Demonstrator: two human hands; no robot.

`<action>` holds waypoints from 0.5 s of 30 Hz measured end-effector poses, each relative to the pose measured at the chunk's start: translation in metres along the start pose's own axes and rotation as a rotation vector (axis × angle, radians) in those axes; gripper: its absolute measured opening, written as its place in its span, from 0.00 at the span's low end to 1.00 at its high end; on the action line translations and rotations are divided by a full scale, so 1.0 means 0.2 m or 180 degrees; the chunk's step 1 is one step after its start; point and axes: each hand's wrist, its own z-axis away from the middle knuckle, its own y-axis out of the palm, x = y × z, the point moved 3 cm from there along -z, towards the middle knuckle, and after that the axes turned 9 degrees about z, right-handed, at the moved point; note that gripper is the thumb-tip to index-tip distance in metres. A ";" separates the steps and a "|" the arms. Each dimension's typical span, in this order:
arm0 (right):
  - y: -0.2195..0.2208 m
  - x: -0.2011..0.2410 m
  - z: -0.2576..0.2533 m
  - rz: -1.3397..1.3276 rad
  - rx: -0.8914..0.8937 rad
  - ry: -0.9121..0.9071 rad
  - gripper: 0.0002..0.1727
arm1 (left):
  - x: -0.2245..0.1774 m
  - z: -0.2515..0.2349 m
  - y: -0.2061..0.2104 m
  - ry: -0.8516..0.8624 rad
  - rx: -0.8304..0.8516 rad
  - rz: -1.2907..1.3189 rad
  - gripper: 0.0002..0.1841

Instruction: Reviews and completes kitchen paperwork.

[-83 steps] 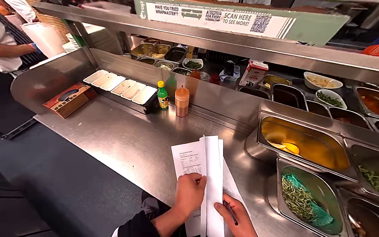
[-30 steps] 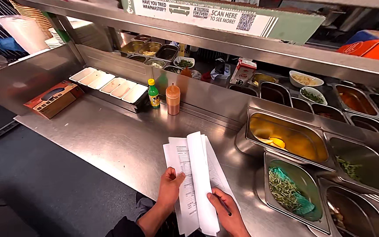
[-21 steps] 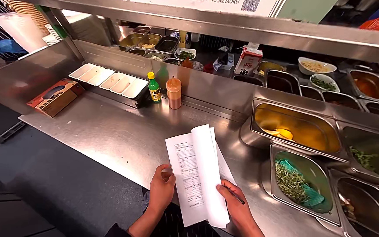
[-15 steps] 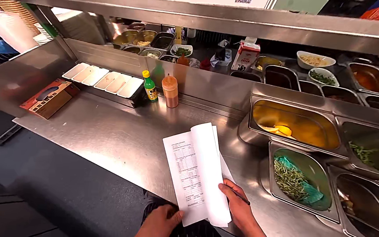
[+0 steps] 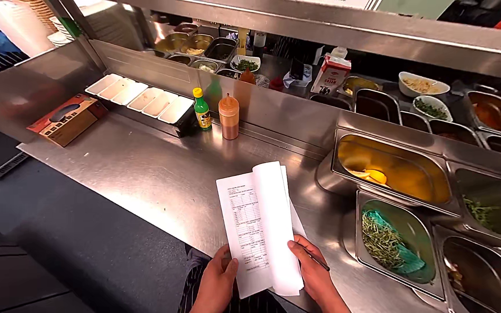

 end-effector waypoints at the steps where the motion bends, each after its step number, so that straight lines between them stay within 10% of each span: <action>1: 0.00 0.00 0.00 0.0111 0.0017 -0.0063 0.10 | -0.01 0.01 0.01 0.0060 -0.0014 -0.0272 0.29; 7: 0.08 0.03 0.02 0.1324 0.0048 -0.0603 0.10 | -0.09 0.09 0.08 0.0086 0.0191 -0.1619 0.48; 15: 0.23 0.11 0.06 0.2707 -0.0055 -0.0820 0.13 | -0.10 0.13 0.11 0.0846 -0.0192 -0.2018 0.37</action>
